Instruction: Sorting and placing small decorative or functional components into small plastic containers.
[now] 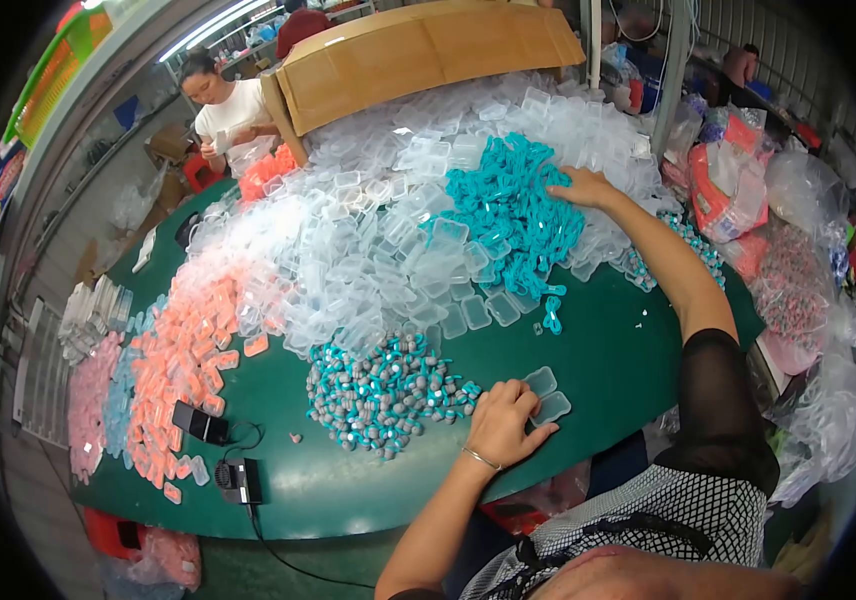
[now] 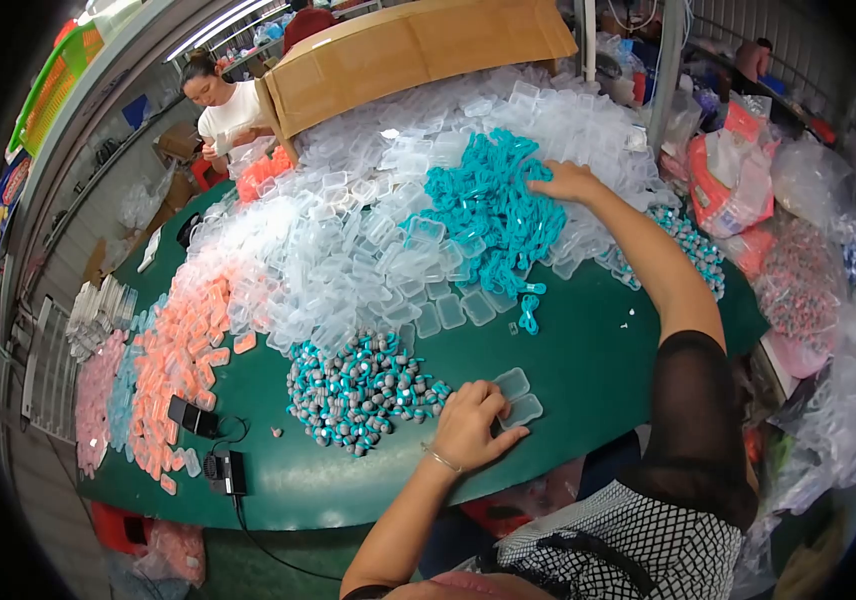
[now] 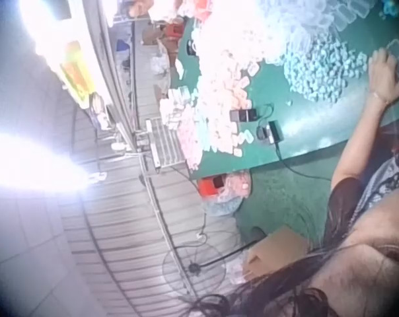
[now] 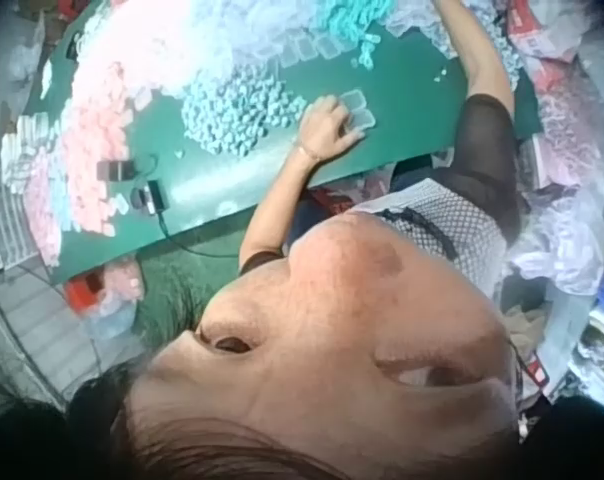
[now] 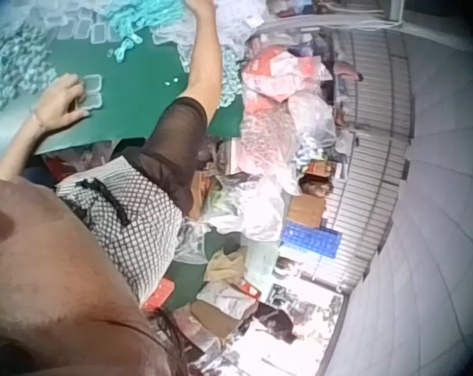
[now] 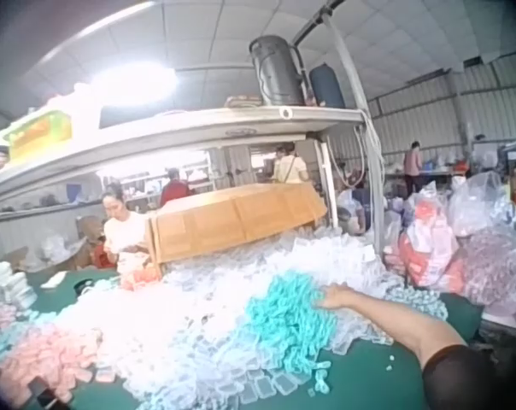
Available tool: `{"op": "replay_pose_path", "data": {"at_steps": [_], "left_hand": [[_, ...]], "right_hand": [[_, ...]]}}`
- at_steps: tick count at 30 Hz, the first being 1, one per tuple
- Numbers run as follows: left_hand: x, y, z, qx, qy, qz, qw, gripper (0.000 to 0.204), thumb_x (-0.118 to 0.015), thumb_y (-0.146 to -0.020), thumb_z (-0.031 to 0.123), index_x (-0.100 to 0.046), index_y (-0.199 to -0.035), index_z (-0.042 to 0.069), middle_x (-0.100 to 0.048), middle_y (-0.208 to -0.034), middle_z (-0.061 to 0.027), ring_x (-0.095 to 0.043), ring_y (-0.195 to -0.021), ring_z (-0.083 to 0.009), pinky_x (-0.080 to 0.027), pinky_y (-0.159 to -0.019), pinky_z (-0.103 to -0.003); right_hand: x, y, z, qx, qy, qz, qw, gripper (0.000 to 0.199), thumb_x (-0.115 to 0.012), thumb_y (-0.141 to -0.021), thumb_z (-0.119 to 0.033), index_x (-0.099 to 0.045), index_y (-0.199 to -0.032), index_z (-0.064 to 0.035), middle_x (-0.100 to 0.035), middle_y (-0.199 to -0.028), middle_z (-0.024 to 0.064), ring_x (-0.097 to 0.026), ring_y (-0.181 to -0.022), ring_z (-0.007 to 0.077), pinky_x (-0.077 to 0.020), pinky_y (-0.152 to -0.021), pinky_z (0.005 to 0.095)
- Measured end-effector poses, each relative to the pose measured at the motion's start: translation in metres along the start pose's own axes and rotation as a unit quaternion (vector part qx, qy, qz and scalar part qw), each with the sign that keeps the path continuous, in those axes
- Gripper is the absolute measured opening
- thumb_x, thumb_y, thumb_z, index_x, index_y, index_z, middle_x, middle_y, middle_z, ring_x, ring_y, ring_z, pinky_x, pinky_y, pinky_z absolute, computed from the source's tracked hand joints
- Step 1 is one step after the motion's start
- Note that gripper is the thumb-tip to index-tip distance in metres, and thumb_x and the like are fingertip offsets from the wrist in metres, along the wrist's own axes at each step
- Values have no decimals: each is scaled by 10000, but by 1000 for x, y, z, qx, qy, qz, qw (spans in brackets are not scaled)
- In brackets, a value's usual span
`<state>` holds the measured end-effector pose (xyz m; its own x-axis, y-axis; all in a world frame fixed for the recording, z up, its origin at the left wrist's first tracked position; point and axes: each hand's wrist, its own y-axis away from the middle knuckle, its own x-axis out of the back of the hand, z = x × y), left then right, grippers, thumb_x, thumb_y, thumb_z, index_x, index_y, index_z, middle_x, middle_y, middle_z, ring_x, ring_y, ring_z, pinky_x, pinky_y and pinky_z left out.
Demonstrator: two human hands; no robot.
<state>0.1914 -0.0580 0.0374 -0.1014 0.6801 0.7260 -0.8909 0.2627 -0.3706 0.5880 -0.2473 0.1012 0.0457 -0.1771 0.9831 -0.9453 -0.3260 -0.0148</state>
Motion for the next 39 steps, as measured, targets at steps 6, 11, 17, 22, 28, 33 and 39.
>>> {"op": "replay_pose_path", "data": {"at_steps": [6, 11, 17, 22, 28, 33, 39], "left_hand": [[4, -3, -2, 6, 7, -18, 1000, 324, -754, -687, 334, -549, -774, 99, -520, -899, -79, -503, -834, -281, -395, -701, -374], [3, -3, 0, 15, -2, -26, 1000, 319, -754, -691, 337, -554, -780, 105, -518, -912, -73, -503, -831, -277, -394, -698, -372], [3, 0, -2, 38, 18, -34, 999, 313, -756, -689, 336, -563, -782, 108, -532, -910, -66, -517, -815, -275, -398, -693, -372], [0, -7, 1, 29, 9, -35, 999, 309, -766, -666, 323, -563, -762, 110, -548, -903, -63, -525, -817, -268, -402, -688, -366], [-1, -9, -5, 22, -2, -8, 1000, 325, -752, -666, 339, -547, -752, 101, -540, -900, -61, -511, -795, -270, -375, -652, -372], [-2, -10, 2, 5, 3, -16, 1000, 331, -797, -610, 281, -551, -732, 97, -540, -857, -71, -530, -797, -277, -412, -678, -368], [-6, -2, -5, 19, -5, 0, 1000, 345, -802, -605, 268, -548, -744, 79, -528, -851, -82, -529, -791, -291, -415, -678, -378]], "right_hand": [[19, -18, 24, 96, -130, 28, 986, 812, -535, -741, -666, -460, -1330, -112, -506, -1292, 207, -462, -1213, 379, -377, -979, 486], [33, -37, 74, -124, -19, 243, 962, 801, -583, -714, -660, -464, -1341, -176, -428, -1352, 234, -388, -1266, 394, -370, -1004, 440], [-4, -63, 98, -122, -50, 119, 984, 791, -591, -721, -660, -486, -1324, -161, -338, -1370, 282, -346, -1274, 408, -304, -1047, 426], [14, -48, 112, -20, -64, 15, 998, 861, -586, -730, -664, -431, -1365, -104, -278, -1419, 269, -282, -1319, 399, -253, -1084, 395], [3, -28, 60, 2, -78, -3, 997, 910, -560, -744, -676, -400, -1371, -35, -269, -1424, 267, -246, -1340, 383, -218, -1102, 384], [-21, -31, 65, 52, -154, 14, 987, 849, -541, -769, -651, -448, -1321, -13, -419, -1317, 294, -324, -1293, 391, -277, -1063, 408], [-42, -4, 25, 102, -140, 67, 983, 801, -544, -774, -644, -514, -1248, 0, -533, -1188, 296, -502, -1135, 398, -397, -964, 416]]}}
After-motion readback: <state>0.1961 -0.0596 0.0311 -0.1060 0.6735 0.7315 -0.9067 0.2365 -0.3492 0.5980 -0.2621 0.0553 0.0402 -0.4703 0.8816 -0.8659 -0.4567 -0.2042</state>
